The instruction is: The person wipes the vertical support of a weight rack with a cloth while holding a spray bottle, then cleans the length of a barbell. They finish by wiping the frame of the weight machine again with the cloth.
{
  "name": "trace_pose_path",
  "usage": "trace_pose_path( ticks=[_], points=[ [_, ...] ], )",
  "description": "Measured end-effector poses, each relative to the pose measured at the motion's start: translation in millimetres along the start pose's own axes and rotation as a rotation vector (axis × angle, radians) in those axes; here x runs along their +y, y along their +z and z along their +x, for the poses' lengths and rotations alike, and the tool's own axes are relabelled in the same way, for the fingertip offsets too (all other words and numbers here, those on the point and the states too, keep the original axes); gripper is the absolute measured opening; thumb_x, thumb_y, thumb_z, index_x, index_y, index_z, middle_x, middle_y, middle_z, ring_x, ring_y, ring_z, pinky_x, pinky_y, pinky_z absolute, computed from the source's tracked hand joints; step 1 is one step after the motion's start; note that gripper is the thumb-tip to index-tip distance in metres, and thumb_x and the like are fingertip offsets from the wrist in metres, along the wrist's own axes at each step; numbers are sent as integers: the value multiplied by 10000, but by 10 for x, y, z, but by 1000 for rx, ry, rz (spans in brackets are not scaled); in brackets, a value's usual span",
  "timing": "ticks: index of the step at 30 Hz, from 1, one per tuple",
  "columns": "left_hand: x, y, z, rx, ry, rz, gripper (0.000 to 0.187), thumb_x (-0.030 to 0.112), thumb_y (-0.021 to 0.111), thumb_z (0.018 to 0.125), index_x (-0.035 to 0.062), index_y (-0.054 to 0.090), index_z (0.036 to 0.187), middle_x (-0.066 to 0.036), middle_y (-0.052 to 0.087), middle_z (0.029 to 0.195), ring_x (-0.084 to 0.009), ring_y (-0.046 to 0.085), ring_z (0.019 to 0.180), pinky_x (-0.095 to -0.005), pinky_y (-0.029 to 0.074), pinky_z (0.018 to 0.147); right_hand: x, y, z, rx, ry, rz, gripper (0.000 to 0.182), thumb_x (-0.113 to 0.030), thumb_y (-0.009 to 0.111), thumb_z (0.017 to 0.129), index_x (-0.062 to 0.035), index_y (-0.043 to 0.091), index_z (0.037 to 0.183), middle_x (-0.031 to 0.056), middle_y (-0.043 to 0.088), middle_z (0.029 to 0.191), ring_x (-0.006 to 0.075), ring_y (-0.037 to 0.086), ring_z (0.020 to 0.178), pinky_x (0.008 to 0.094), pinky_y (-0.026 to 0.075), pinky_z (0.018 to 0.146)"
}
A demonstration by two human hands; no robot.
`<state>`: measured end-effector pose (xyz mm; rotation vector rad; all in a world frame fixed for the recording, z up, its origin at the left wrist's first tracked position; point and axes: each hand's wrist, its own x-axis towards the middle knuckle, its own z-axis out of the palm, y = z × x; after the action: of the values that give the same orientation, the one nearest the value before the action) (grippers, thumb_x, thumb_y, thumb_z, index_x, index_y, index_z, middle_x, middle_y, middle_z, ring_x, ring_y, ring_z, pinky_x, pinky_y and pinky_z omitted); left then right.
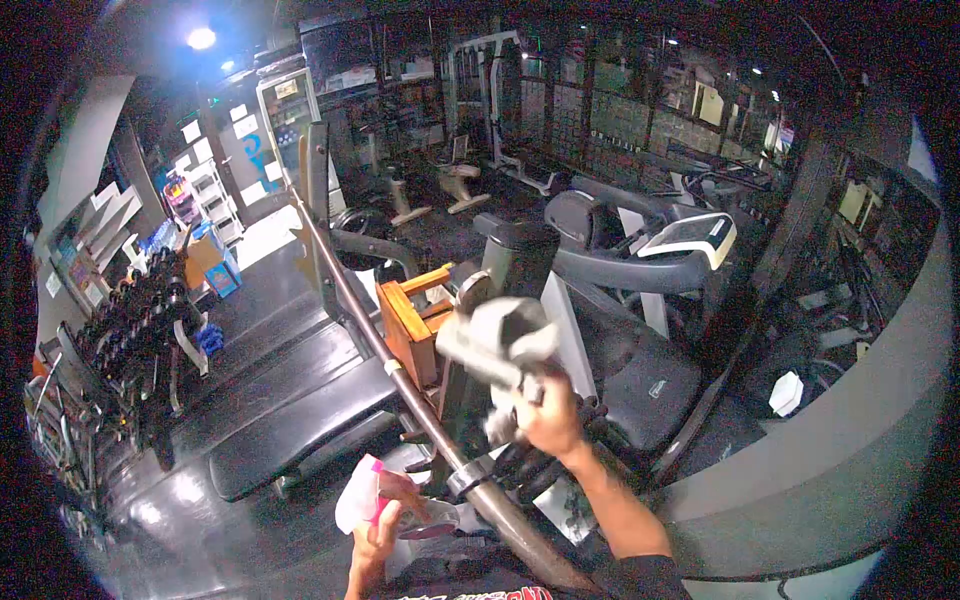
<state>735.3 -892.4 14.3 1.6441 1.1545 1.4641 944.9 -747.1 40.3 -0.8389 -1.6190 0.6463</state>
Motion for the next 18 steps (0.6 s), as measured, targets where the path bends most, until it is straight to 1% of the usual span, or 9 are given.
trace_pose_path(
  ticks=[3,4,5,7,8,9,14,16,18],
  points=[
    [-45,-1,27,35,73,36,223,94,486,857,-38,502,1036,-106,661,758,-227,626,812,-321,477,764,-145,92,277,223,14,-121,83,-53,593,772,13,594,821,144,626,753,263,610,673,359,473,626],
    [-67,13,26,33,75,35,223,94,486,857,-38,502,1036,-106,661,758,-227,626,812,-321,477,764,-37,187,388,287,-297,-390,83,-64,574,771,12,591,801,147,593,674,314,600,660,387,465,584],
    [-91,29,6,40,44,-12,220,96,485,861,-38,496,1034,-104,662,759,-228,620,823,-324,473,774,-132,243,329,-46,137,-610,155,-87,591,747,9,583,868,184,566,775,347,593,710,420,470,584],
    [-94,37,-20,49,13,-52,217,99,484,865,-38,489,1033,-101,663,760,-229,614,834,-326,468,785,83,504,242,113,-176,-766,319,-99,633,726,-1,576,1024,307,510,1026,423,581,775,425,501,648],
    [-64,48,-24,51,-45,-45,270,209,501,859,-36,535,966,-120,636,810,-239,594,826,-345,455,798,177,551,178,117,-263,-655,413,-93,632,709,-8,537,1102,346,437,1127,455,568,798,458,495,674],
    [-44,64,-27,55,-103,-41,361,320,519,852,-33,581,898,-138,609,861,-248,574,818,-363,441,811,278,582,57,84,-214,-605,404,-93,631,711,-13,532,1094,311,470,1048,438,566,770,453,493,649],
    [-45,136,2,120,-168,-120,326,295,508,852,-14,600,804,-130,604,864,-244,573,845,-361,440,808,847,539,-428,-229,-247,-735,163,-143,630,719,-78,571,857,159,482,933,314,594,719,395,508,541],
    [-113,90,12,-4,-91,-43,232,110,489,869,-52,498,1035,-87,657,772,-196,626,787,-294,477,786,964,520,-543,-329,-281,-693,98,-136,613,728,-84,577,803,145,488,947,301,598,757,398,514,558],
    [-67,94,67,-7,-34,12,230,119,488,877,-47,499,1036,-89,656,773,-195,627,781,-293,479,777,1035,515,-610,-408,-324,-624,102,-129,606,729,-82,586,818,140,500,974,290,603,797,395,522,596]
  ],
)
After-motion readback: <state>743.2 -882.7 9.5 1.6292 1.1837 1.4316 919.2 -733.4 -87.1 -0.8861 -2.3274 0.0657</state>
